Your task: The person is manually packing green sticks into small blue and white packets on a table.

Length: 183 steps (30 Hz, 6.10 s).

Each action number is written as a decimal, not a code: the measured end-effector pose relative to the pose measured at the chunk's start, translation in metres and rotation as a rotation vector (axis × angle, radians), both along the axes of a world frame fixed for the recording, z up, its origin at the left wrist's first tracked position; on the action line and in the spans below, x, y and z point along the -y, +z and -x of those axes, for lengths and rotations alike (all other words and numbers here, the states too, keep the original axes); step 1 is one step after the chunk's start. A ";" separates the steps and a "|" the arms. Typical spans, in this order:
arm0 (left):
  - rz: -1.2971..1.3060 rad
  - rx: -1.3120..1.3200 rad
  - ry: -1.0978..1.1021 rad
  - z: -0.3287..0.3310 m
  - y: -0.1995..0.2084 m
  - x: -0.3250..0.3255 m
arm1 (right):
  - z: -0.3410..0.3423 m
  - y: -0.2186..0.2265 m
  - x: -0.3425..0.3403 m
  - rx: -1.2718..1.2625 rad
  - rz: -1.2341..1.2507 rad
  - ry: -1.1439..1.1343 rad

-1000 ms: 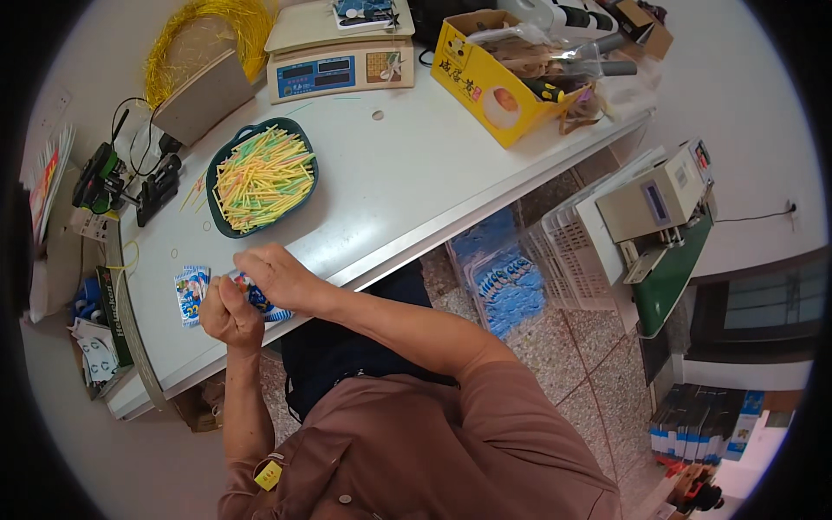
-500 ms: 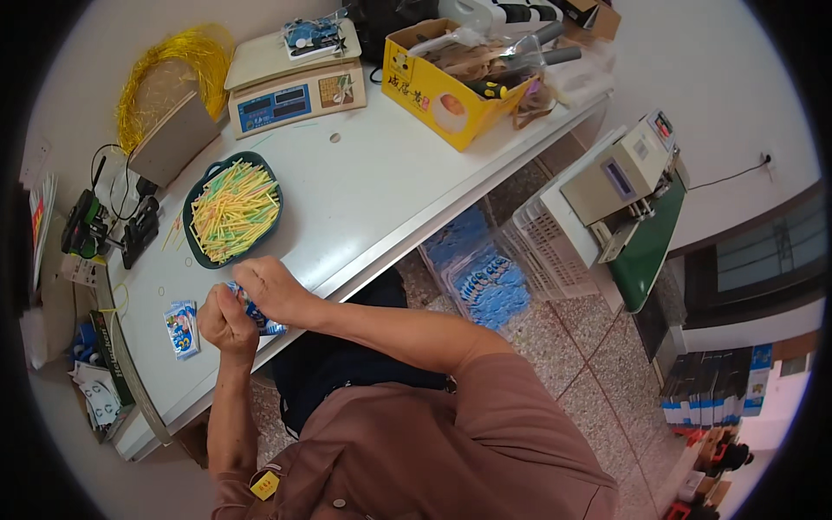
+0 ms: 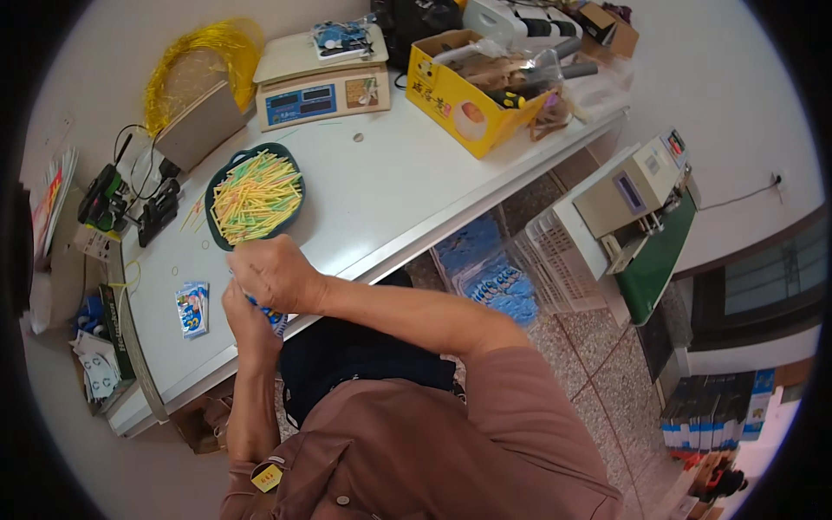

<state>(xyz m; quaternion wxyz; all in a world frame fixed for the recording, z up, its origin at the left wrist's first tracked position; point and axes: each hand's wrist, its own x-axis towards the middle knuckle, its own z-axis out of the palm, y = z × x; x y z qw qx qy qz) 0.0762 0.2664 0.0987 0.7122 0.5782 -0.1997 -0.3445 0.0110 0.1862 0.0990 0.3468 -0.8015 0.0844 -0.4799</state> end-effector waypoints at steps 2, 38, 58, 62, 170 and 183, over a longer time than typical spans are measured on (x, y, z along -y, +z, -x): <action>0.063 0.288 0.054 -0.012 -0.015 -0.001 | 0.000 -0.001 -0.006 0.012 -0.566 0.109; 0.074 0.622 0.109 -0.007 -0.011 0.014 | 0.009 0.003 0.000 -0.195 -0.403 -0.146; 0.034 1.038 0.136 -0.014 -0.039 -0.017 | 0.000 -0.064 -0.023 -0.182 -1.055 0.078; -0.066 0.920 0.088 -0.044 -0.052 -0.041 | -0.027 -0.072 -0.035 -0.160 -0.490 -0.211; 0.322 -0.090 0.288 -0.183 0.007 0.101 | -0.098 -0.024 0.161 -0.336 -0.635 0.252; 0.161 -0.458 0.183 -0.147 -0.012 0.033 | -0.098 -0.002 0.156 0.013 -1.273 0.280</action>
